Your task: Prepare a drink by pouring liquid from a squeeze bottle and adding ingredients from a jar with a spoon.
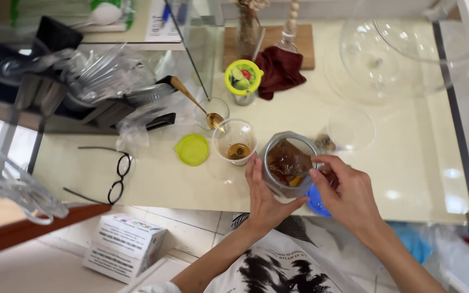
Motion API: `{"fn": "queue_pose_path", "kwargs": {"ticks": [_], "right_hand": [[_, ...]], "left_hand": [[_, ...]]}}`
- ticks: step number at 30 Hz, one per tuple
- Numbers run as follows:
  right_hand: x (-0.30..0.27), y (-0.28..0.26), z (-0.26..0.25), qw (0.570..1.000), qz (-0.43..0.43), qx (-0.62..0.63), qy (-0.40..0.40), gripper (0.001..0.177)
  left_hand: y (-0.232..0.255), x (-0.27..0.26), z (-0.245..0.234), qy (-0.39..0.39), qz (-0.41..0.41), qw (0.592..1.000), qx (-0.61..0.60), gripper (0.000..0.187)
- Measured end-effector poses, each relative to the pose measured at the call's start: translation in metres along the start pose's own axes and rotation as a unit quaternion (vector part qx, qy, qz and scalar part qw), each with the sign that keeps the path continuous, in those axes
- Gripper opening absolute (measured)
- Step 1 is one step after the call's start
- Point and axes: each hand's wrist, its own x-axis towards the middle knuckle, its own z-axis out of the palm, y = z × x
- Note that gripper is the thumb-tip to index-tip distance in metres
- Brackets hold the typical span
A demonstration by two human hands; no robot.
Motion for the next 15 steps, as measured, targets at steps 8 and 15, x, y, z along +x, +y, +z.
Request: {"fn": "queue_pose_path", "kwargs": {"ticks": [8, 15], "right_hand": [[-0.052, 0.097, 0.027, 0.977, 0.046, -0.207, 0.025, 0.103], [-0.076, 0.177, 0.076, 0.957, 0.032, -0.287, 0.02, 0.136]], "left_hand": [[-0.008, 0.005, 0.006, 0.023, 0.03, 0.999, 0.022, 0.131], [-0.005, 0.001, 0.002, 0.028, 0.032, 0.999, -0.021, 0.133]]}}
